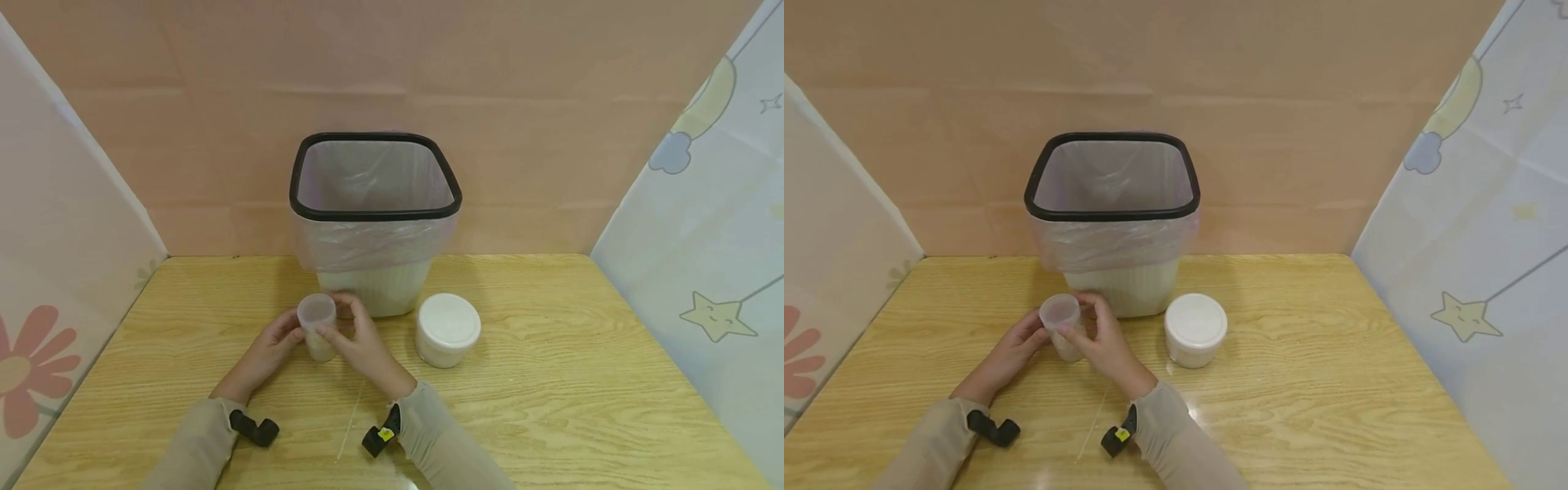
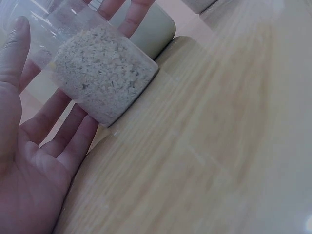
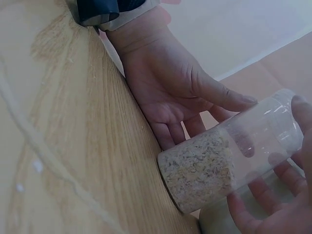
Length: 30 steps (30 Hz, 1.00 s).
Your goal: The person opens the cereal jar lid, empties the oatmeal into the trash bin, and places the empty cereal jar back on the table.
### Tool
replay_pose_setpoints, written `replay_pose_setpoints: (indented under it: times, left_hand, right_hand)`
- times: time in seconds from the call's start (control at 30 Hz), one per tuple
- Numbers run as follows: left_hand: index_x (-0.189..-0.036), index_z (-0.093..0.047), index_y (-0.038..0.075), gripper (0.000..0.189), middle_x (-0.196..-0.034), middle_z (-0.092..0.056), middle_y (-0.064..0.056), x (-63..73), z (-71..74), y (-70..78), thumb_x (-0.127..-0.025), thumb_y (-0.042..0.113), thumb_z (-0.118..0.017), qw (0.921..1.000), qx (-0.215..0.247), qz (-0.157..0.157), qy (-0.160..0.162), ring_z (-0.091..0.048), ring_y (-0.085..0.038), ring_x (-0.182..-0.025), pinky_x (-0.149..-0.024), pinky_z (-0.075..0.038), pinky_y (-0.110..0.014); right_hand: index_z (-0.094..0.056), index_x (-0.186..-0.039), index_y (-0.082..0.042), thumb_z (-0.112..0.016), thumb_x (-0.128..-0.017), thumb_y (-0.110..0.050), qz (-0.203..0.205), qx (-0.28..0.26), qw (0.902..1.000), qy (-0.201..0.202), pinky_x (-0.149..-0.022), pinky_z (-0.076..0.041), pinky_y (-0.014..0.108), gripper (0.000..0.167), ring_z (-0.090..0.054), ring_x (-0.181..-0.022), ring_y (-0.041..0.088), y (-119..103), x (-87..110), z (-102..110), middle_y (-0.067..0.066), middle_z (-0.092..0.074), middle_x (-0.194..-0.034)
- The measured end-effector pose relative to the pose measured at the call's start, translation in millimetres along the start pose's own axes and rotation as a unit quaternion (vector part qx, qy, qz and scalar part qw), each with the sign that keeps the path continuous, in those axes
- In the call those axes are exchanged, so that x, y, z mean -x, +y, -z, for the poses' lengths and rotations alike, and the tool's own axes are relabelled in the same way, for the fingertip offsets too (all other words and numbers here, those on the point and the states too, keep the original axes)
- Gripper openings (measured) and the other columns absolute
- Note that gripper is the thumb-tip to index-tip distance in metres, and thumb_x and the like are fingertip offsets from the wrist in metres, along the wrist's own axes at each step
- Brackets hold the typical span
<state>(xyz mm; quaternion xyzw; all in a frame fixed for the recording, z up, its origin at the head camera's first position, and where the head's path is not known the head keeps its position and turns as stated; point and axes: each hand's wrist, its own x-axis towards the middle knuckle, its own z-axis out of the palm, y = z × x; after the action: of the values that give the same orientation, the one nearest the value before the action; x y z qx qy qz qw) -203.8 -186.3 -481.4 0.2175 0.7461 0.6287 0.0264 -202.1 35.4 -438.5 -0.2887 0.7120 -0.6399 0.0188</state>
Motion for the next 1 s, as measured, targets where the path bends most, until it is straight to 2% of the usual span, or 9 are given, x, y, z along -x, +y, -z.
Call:
replay_pose_setpoints:
  times: [0.2, 0.33, 0.77, 1.0]
  left_hand:
    - [-0.147, -0.045, 0.0, 0.042, -0.143, -0.052, -0.017, -0.7, -1.0, 0.2, -0.109, 0.015, -0.048, 0.9999, -0.008, 0.007, 0.001, -0.051, -0.001, -0.125, -0.1, -0.045, -0.017]
    - [-0.147, -0.045, -0.001, 0.042, -0.144, -0.051, -0.023, -0.9, -1.4, 0.7, -0.108, 0.015, -0.049, 0.9999, -0.008, 0.009, 0.001, -0.051, 0.0, -0.124, -0.1, -0.045, -0.017]
    - [-0.148, -0.044, 0.0, 0.043, -0.147, -0.048, -0.022, -0.8, 0.2, -0.6, -0.109, 0.016, -0.049, 0.9998, -0.015, 0.016, 0.001, -0.048, 0.003, -0.127, -0.101, -0.042, -0.014]
    - [-0.148, -0.044, -0.001, 0.043, -0.147, -0.048, -0.022, -0.9, 0.2, -0.5, -0.109, 0.015, -0.048, 0.9998, -0.012, 0.014, 0.0, -0.048, 0.003, -0.127, -0.101, -0.042, -0.014]
  right_hand:
    - [-0.041, -0.148, -0.005, -0.058, -0.105, -0.023, 0.011, 0.02, 0.9997, -0.008, -0.104, -0.05, 0.047, 0.049, -0.051, -0.127, 0.033, 2.9, 1.1, 2.6, 0.015, -0.05, -0.141]
    - [-0.042, -0.151, -0.007, -0.058, -0.105, -0.025, 0.014, 0.032, 0.9993, -0.009, -0.104, -0.05, 0.045, 0.052, -0.049, -0.128, 0.035, 3.6, 1.5, 1.6, 0.015, -0.046, -0.144]
    - [-0.037, -0.152, 0.0, -0.059, -0.104, -0.014, 0.012, 0.051, 0.9985, -0.015, -0.105, -0.05, 0.045, 0.055, -0.045, -0.13, 0.034, 1.5, -0.8, -2.4, 0.02, -0.038, -0.145]
    - [-0.037, -0.152, -0.005, -0.058, -0.105, -0.018, 0.017, 0.053, 0.9983, -0.016, -0.104, -0.049, 0.045, 0.054, -0.045, -0.13, 0.035, 3.6, -1.2, -2.1, 0.018, -0.038, -0.148]
